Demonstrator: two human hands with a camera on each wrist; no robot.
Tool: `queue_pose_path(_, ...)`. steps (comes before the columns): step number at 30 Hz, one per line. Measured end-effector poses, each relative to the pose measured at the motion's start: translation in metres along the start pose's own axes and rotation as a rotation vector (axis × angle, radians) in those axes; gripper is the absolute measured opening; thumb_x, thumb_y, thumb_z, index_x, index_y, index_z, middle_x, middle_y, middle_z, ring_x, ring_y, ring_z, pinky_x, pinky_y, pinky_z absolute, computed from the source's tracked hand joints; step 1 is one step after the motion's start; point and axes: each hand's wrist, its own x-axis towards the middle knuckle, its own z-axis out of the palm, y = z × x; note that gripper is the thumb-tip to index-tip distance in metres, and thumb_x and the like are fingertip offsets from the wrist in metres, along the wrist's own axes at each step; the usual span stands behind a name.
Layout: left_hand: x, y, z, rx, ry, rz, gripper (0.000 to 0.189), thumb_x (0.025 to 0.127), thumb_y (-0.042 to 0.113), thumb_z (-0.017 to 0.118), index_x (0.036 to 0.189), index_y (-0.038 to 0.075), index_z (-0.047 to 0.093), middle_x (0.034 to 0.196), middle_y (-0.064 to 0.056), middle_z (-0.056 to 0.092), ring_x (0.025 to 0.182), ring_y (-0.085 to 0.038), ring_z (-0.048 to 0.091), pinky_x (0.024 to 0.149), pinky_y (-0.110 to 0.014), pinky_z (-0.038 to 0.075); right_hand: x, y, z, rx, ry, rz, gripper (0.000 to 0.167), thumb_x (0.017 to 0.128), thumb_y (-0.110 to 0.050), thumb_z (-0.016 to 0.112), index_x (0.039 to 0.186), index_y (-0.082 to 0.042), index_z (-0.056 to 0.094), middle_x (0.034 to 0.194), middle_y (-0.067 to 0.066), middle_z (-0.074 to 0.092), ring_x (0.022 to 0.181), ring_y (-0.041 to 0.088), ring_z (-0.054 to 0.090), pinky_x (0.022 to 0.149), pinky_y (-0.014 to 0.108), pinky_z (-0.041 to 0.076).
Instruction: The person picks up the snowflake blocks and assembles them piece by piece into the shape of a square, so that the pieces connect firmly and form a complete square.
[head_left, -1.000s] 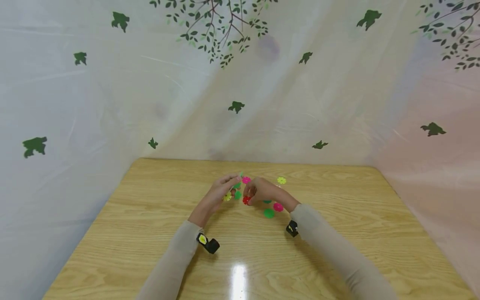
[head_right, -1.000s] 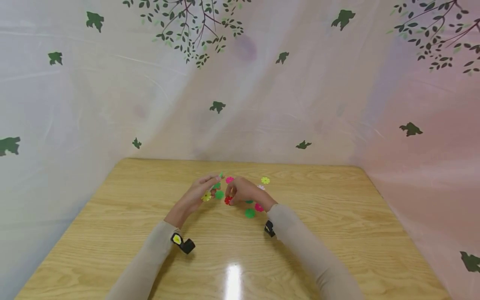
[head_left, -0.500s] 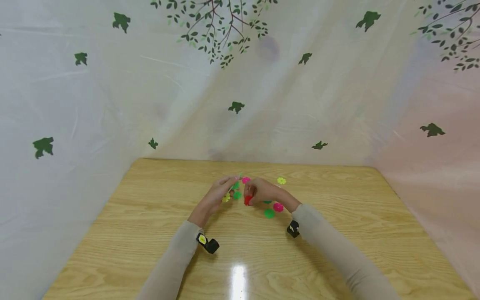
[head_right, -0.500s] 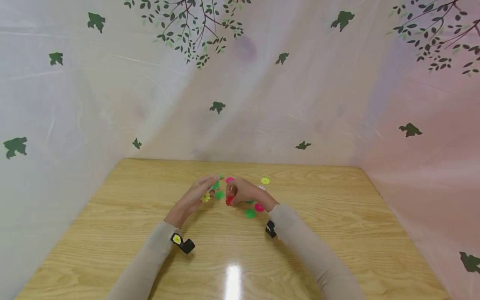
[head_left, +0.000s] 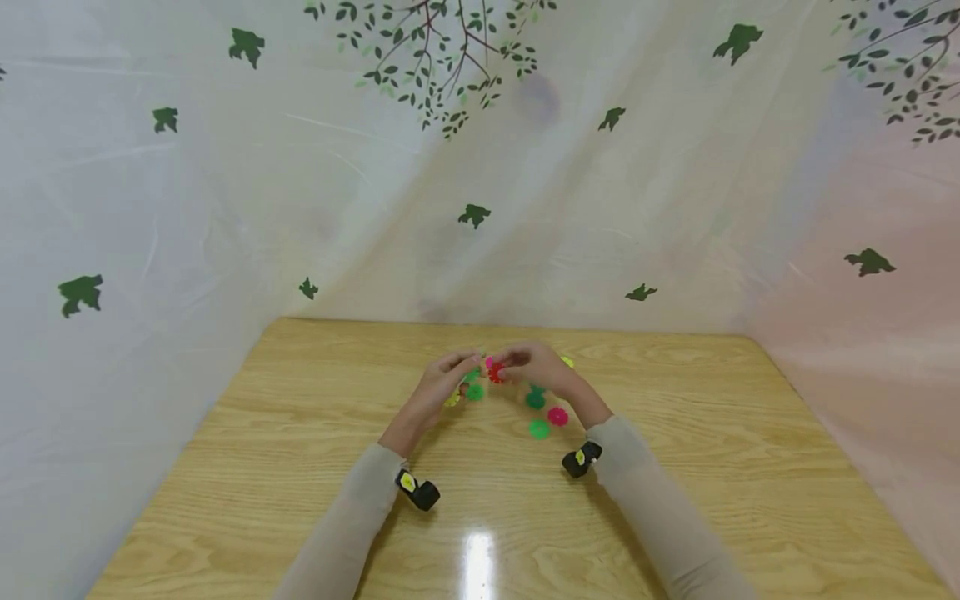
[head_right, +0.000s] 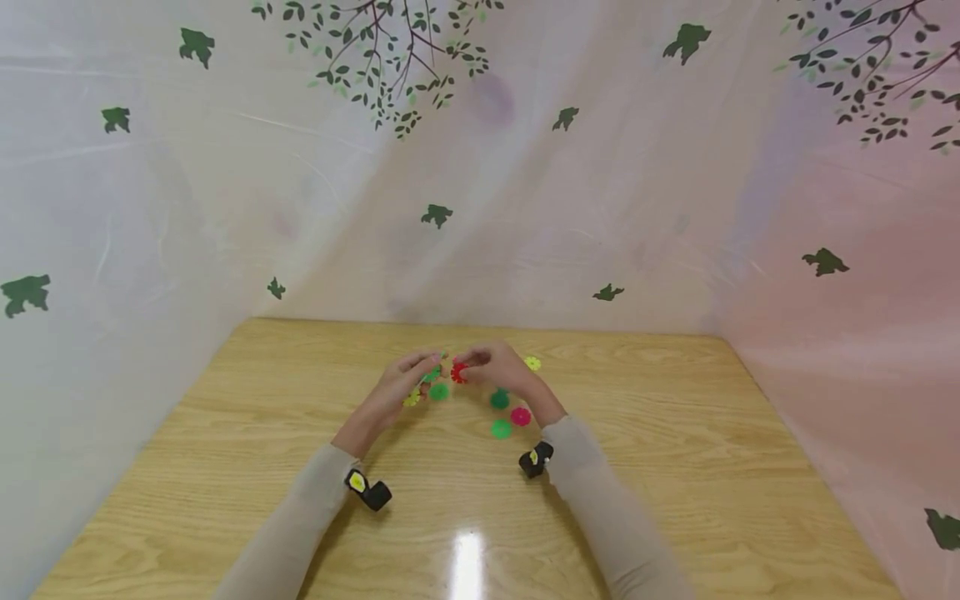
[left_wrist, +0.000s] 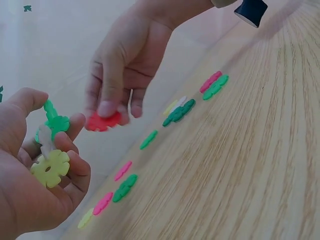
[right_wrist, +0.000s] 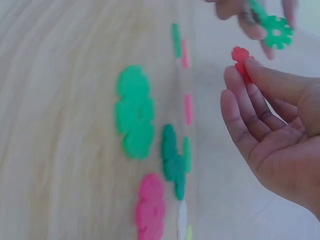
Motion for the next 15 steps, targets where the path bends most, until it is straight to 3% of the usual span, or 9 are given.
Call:
queue_pose_path(7,0.001,-0.001,0.001,-0.008,-0.015,0.036,0.042,0.103,0.038,0.060,0.137,0.013,0.063,0.100,0.005,0.071,0.080,-0.013,0.052,0.065,-0.023,0.044,-0.002,-0.010,-0.005,0.146,0.107,-0.031,0.027,0.098,-0.010,0.068,0.123,0.003,0.068,0.108,0.020,0.072,0.088,0.015,0.070,0.093,0.062,0.054)
queue_pose_path(15,0.000,0.000,0.003,0.000,-0.026,0.076,0.039,0.103,0.027,0.062,0.138,0.010,0.062,0.096,0.005,0.071,0.071,-0.009,0.049,0.061,-0.023,0.041,-0.003,-0.017,-0.004,0.213,0.171,-0.079,0.025,0.097,-0.007,0.069,0.120,0.004,0.069,0.108,0.018,0.074,0.087,0.010,0.070,0.093,0.061,0.054)
